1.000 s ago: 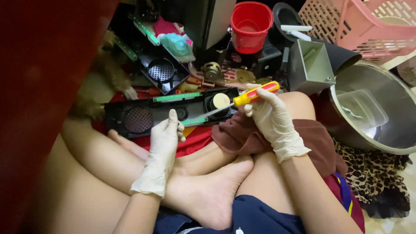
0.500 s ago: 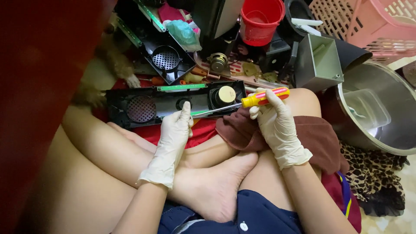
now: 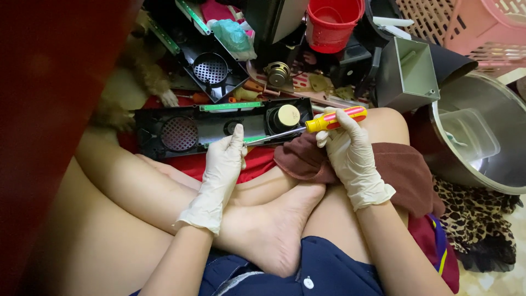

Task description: The person sits on the floor wearing gloves and disassembles a black plastic appliance housing. They use a screwdriver to remove screws, lift out an internal fan and lamp assembly, separate the housing halves, and set parts aside among other components on the floor.

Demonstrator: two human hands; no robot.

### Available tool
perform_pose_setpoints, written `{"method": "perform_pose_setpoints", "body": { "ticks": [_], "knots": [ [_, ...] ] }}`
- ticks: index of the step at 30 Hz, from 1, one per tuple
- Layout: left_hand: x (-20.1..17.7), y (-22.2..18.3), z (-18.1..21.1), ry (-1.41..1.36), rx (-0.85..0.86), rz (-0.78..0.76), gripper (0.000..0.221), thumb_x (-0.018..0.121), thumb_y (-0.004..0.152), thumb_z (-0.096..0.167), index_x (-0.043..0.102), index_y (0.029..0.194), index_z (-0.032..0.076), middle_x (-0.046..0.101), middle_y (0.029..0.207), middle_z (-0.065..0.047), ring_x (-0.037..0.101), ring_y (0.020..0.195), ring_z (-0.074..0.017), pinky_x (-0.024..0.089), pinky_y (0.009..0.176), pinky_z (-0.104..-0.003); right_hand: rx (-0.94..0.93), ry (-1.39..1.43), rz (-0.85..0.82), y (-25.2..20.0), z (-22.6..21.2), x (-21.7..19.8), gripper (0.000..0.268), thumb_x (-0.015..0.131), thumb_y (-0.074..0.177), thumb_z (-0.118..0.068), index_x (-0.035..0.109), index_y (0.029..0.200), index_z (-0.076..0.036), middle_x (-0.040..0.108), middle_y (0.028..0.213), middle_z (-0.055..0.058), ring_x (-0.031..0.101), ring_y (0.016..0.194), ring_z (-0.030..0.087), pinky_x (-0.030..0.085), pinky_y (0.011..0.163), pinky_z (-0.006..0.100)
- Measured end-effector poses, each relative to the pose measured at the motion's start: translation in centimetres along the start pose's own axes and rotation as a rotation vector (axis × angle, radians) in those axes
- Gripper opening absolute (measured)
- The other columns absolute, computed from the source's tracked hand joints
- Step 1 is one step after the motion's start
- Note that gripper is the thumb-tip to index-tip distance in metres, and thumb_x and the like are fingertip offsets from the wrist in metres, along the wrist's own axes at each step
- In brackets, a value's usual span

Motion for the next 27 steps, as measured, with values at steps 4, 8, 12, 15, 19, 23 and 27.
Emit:
{"method": "perform_pose_setpoints", "body": {
  "ticks": [4, 8, 12, 15, 19, 23, 27],
  "knots": [
    [-0.2, 0.8, -0.6, 0.082, 0.005, 0.008, 0.052, 0.055, 0.080, 0.057, 0.058, 0.052, 0.013, 0.047, 0.036, -0.002, 0.048, 0.033, -0.0107, 0.036, 0.036, -0.020, -0.006, -0.019, -0.005, -0.8, -0.3, 0.9, 0.034, 0.061, 0.080, -0.021, 0.054, 0.105, 0.001, 0.062, 0.086, 0.016, 0.063, 0.057, 0.020, 0.050, 0.048, 0.027],
    [-0.4, 0.6, -0.8, 0.214, -0.010, -0.010, 0.049, 0.053, 0.082, 0.054, 0.062, 0.058, 0.012, 0.053, 0.045, -0.004, 0.052, 0.041, -0.0154, 0.042, 0.045, -0.024, -0.052, 0.038, -0.028, -1.8, -0.7, 1.8, 0.030, 0.061, 0.079, -0.008, 0.050, 0.107, -0.003, 0.062, 0.095, 0.012, 0.065, 0.077, 0.026, 0.054, 0.059, 0.032],
    [0.0, 1.0, -1.6, 0.068, -0.051, -0.058, 0.043, 0.056, 0.084, 0.045, 0.063, 0.065, 0.007, 0.054, 0.049, -0.004, 0.050, 0.037, -0.0112, 0.037, 0.037, -0.021, -0.029, 0.101, 0.001, -2.1, -0.5, 1.7, 0.033, 0.058, 0.078, -0.001, 0.049, 0.110, -0.006, 0.058, 0.104, 0.010, 0.061, 0.090, 0.028, 0.050, 0.076, 0.040],
    [-0.2, 1.3, -2.0, 0.265, -0.017, -0.152, 0.040, 0.058, 0.080, 0.050, 0.070, 0.077, 0.012, 0.060, 0.052, -0.005, 0.055, 0.042, -0.0132, 0.043, 0.041, -0.024, -0.005, 0.112, 0.057, -2.2, -0.3, 0.7, 0.042, 0.057, 0.076, 0.000, 0.047, 0.116, -0.010, 0.056, 0.109, 0.006, 0.058, 0.095, 0.025, 0.046, 0.083, 0.038],
    [0.2, -0.4, 0.6, 0.530, -0.009, -0.273, 0.044, 0.048, 0.082, 0.054, 0.069, 0.070, 0.018, 0.066, 0.062, -0.002, 0.064, 0.066, -0.0194, 0.050, 0.064, -0.030, -0.013, -0.015, 0.025, -2.5, -1.0, 1.2, 0.022, 0.059, 0.081, -0.018, 0.055, 0.097, -0.003, 0.059, 0.091, 0.010, 0.059, 0.082, 0.019, 0.048, 0.050, 0.027],
    [0.1, 0.0, 0.9, 0.497, -0.091, -0.264, 0.041, 0.048, 0.085, 0.046, 0.069, 0.070, 0.014, 0.066, 0.062, -0.001, 0.061, 0.061, -0.0122, 0.050, 0.062, -0.028, -0.012, -0.063, 0.052, -2.0, -0.6, 1.0, 0.025, 0.060, 0.081, -0.021, 0.057, 0.096, 0.000, 0.058, 0.089, 0.013, 0.057, 0.079, 0.020, 0.047, 0.047, 0.026],
    [0.3, -0.2, 1.5, 0.409, -0.152, -0.248, 0.038, 0.050, 0.086, 0.039, 0.070, 0.080, 0.007, 0.065, 0.062, -0.006, 0.060, 0.060, -0.0120, 0.052, 0.057, -0.025, -0.022, -0.082, 0.051, -1.6, -0.7, 0.9, 0.025, 0.060, 0.081, -0.022, 0.057, 0.095, -0.001, 0.058, 0.087, 0.014, 0.057, 0.074, 0.020, 0.047, 0.045, 0.027]
  ]
}}
Point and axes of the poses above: each hand's wrist, its own y-axis towards the middle knuckle, its own x-axis out of the palm, z = x × y, the point moved 3 cm from there along y, towards the middle knuckle
